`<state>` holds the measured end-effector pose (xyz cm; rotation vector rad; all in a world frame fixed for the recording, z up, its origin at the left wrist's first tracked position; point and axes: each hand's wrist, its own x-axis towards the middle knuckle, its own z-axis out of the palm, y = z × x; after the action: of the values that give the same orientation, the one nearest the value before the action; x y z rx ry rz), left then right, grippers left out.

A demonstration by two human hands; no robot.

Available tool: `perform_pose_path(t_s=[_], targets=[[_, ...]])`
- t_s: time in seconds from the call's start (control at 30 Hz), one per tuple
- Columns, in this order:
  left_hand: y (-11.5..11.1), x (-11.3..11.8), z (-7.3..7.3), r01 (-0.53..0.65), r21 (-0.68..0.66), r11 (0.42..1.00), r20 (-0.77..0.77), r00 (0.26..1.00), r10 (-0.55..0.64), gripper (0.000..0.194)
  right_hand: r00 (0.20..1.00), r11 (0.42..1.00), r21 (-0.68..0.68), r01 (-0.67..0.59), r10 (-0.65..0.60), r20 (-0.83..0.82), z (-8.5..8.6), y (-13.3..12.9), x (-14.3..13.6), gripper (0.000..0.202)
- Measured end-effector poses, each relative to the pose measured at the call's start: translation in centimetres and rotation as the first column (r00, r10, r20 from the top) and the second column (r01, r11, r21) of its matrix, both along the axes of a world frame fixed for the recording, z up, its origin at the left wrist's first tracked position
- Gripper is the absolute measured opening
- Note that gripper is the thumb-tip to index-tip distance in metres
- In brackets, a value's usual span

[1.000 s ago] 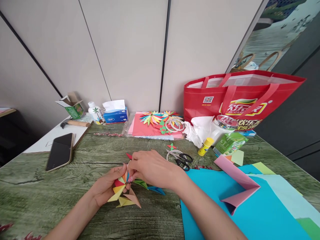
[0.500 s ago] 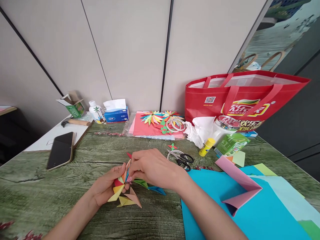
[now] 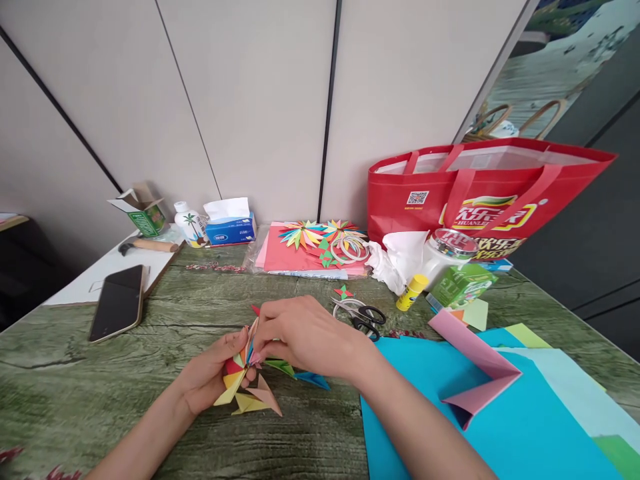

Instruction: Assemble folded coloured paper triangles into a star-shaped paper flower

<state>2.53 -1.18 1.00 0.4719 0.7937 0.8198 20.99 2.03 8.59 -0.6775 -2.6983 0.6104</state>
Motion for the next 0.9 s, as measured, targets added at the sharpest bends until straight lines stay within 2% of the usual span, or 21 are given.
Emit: perform_pose_path(t_s=[0.17,0.43,0.53,0.67,0.77,0.9], targets=[[-0.1,-0.1,-0.2,-0.012,0.007,1.0,0.012,1.0,0.012,0.024,0.999,0.999,-0.032,-0.023,0.021,-0.04,0.0,0.1,-0.1,0.017],[-0.2,0.2,-0.1,0.012,0.016,1.0,0.038,0.999,-0.013,0.025,0.999,1.0,-0.001,-0.023,0.023,0.049,0.2,-0.1,-0.1,0.018],[-0.1,0.2,-0.1,0.007,0.02,1.0,0.035,0.999,-0.007,0.025,0.999,1.0,-0.013,-0.015,0.015,0.035,0.2,0.0,0.1,0.018],[-0.1,0.1,0.2,-0.033,0.017,0.999,0.023,0.999,0.033,0.02,1.0,1.0,-0.015,0.02,-0.02,-0.012,0.1,0.1,0.4,0.016],[0.0,0.2,0.5,-0.072,0.025,0.997,-0.03,0.997,0.073,0.019,0.998,0.998,0.008,0.063,-0.063,0.011,0.1,0.1,0.3,0.018],[0.0,0.3,0.9,-0.091,0.115,0.989,-0.089,0.991,0.102,0.023,0.992,0.993,0.029,0.112,-0.113,0.048,0.1,-0.1,0.0,0.021]])
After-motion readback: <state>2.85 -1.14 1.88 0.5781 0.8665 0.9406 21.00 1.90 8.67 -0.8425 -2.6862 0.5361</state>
